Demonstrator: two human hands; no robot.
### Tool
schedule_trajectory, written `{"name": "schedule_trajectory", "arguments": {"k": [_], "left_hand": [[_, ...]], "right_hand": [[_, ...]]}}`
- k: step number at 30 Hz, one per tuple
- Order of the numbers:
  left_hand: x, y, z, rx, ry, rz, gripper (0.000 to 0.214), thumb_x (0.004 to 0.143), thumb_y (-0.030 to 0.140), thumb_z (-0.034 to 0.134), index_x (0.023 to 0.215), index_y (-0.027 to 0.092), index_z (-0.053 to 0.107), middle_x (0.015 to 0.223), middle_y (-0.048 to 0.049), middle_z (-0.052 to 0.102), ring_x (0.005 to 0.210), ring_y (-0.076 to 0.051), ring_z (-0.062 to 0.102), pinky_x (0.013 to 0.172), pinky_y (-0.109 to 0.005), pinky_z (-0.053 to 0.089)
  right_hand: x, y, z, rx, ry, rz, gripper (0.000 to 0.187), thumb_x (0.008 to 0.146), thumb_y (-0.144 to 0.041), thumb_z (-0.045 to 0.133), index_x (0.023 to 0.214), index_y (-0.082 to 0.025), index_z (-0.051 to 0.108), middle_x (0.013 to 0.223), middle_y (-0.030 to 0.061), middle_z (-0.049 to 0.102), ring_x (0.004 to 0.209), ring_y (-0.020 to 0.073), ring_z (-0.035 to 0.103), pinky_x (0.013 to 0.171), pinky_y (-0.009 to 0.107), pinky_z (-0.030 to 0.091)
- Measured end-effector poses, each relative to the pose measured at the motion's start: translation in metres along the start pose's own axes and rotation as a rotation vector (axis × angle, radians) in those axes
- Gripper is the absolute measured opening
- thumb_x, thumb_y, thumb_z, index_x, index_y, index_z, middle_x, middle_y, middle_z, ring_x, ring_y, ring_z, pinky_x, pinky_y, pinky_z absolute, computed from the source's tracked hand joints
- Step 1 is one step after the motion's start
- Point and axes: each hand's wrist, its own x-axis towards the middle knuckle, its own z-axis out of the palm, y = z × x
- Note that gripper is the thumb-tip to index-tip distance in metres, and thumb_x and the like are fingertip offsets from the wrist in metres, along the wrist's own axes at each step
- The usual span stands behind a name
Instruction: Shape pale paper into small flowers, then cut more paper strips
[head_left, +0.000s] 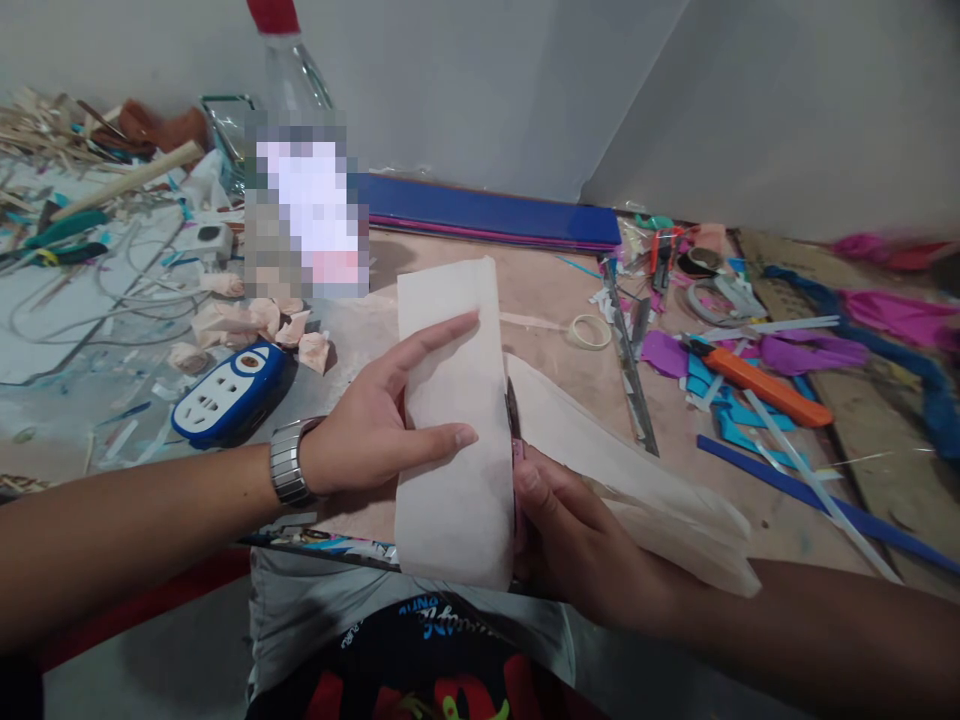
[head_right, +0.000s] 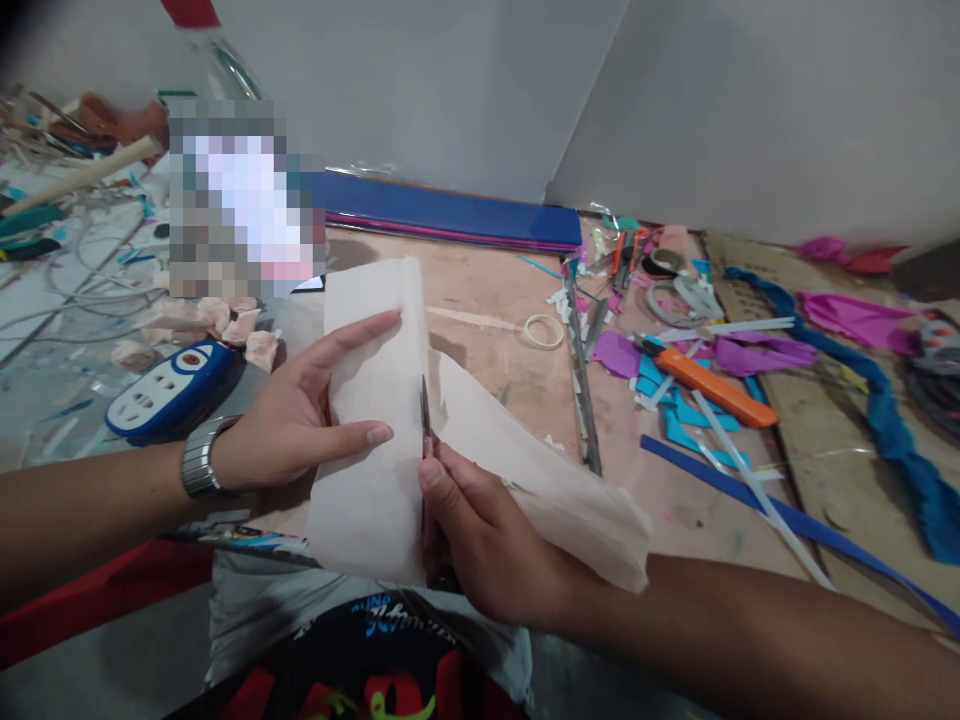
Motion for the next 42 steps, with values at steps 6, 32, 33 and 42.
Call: {"name": "schedule_trajectory", "arguments": {"k": [6, 32, 33, 42], "left_hand": [[-0.0009, -0.0002, 0.0003, -0.022, -0.008, -0.004, 0.087, 0.078, 0.024, 0.086, 0.155, 0.033, 0.048, 0.150, -0.0083, 0.060, 0.123, -0.031, 0.067, 0.105, -0.047, 0.059], [-0.0048, 0.0010, 0.0023, -0.067, -0.051, -0.051, 0.084, 0.080, 0.026, 0.085, 0.155, 0.035, 0.047, 0.127, -0.0078, 0.072, 0.107, -0.030, 0.073, 0.092, -0.049, 0.064], [-0.0048, 0.0010, 0.0022, -0.067, -0.052, -0.051, 0.084, 0.080, 0.026, 0.085, 0.155, 0.035, 0.047, 0.127, -0.0078, 0.072, 0.107, -0.029, 0.073, 0.092, -0.048, 0.064], [-0.0054, 0.0012, 0.0017, -0.063, -0.057, -0.042, 0.085, 0.079, 0.024, 0.086, 0.154, 0.036, 0.048, 0.132, -0.0066, 0.070, 0.107, -0.025, 0.073, 0.094, -0.042, 0.064]], "right_hand": [[0.0000, -0.0034, 0.0010, -0.039, 0.018, -0.019, 0.048, 0.100, -0.067, 0.049, 0.083, -0.022, 0.049, 0.059, -0.0059, 0.052, 0.047, 0.0089, 0.047, 0.043, 0.020, 0.038], [0.0039, 0.0036, -0.0054, 0.023, 0.080, -0.008, 0.043, 0.100, -0.065, 0.051, 0.088, -0.024, 0.050, 0.071, -0.0034, 0.053, 0.060, 0.0121, 0.046, 0.054, 0.025, 0.042], [0.0040, 0.0033, -0.0051, 0.030, 0.079, -0.013, 0.042, 0.100, -0.064, 0.051, 0.089, -0.024, 0.051, 0.070, -0.0037, 0.053, 0.059, 0.0119, 0.046, 0.054, 0.025, 0.042], [0.0038, 0.0002, -0.0024, 0.053, 0.076, 0.023, 0.041, 0.098, -0.067, 0.053, 0.103, -0.026, 0.052, 0.068, -0.0055, 0.050, 0.057, 0.0121, 0.045, 0.051, 0.025, 0.036]]}}
